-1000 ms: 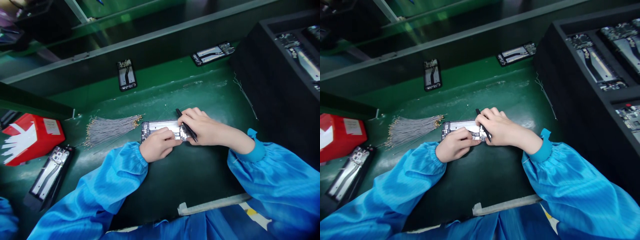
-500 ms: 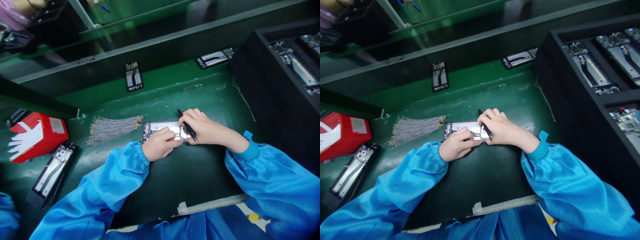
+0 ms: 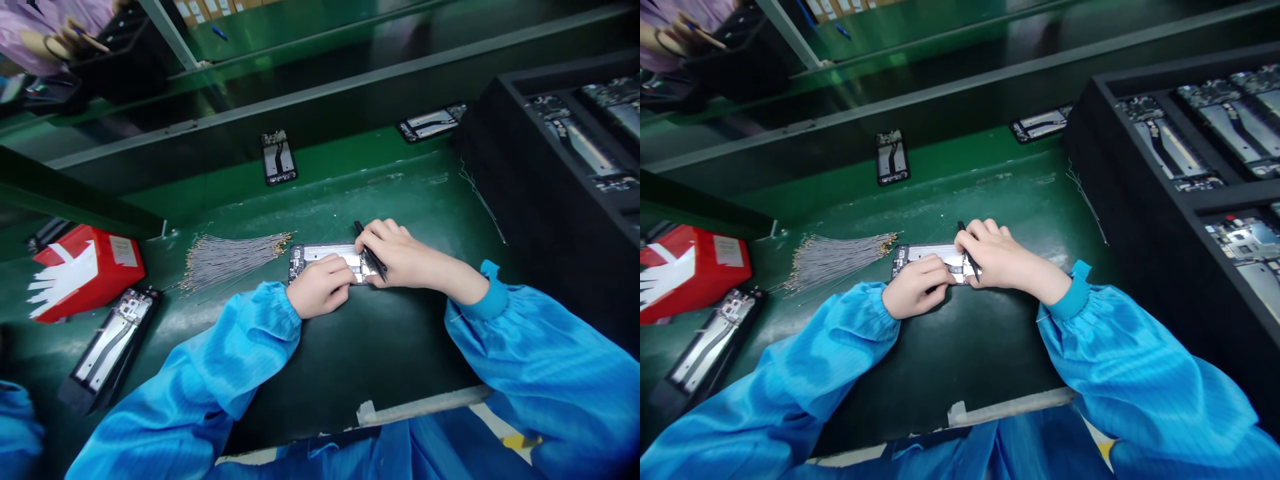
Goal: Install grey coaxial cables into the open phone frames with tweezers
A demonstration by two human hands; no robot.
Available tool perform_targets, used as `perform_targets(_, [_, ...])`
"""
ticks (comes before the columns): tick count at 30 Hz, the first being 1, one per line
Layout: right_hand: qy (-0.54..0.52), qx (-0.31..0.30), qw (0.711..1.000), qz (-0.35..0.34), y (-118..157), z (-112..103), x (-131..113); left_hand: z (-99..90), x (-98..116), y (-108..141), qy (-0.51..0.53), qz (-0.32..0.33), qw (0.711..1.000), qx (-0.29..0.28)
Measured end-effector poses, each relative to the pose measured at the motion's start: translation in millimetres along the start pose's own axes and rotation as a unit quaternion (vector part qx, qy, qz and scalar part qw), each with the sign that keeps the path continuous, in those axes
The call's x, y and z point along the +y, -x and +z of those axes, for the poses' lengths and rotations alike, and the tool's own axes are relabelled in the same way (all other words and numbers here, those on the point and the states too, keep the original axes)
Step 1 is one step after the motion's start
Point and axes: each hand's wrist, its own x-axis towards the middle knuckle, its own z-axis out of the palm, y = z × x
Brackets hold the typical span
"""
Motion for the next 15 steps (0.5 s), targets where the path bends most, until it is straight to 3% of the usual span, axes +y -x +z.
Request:
perform_targets(9, [-0.01, 0.0, 1.0, 0.001, -1.2, 0.0, 2.5, -0.8, -0.4, -0.7, 0.041, -0.002, 0.999, 0.009])
perform_targets(15, [-0.018, -0.044, 0.999, 0.011, -5.8, -5.3, 3.8, -1.8, 0.1, -1.8, 0.054, 0.008, 0.998, 0.009])
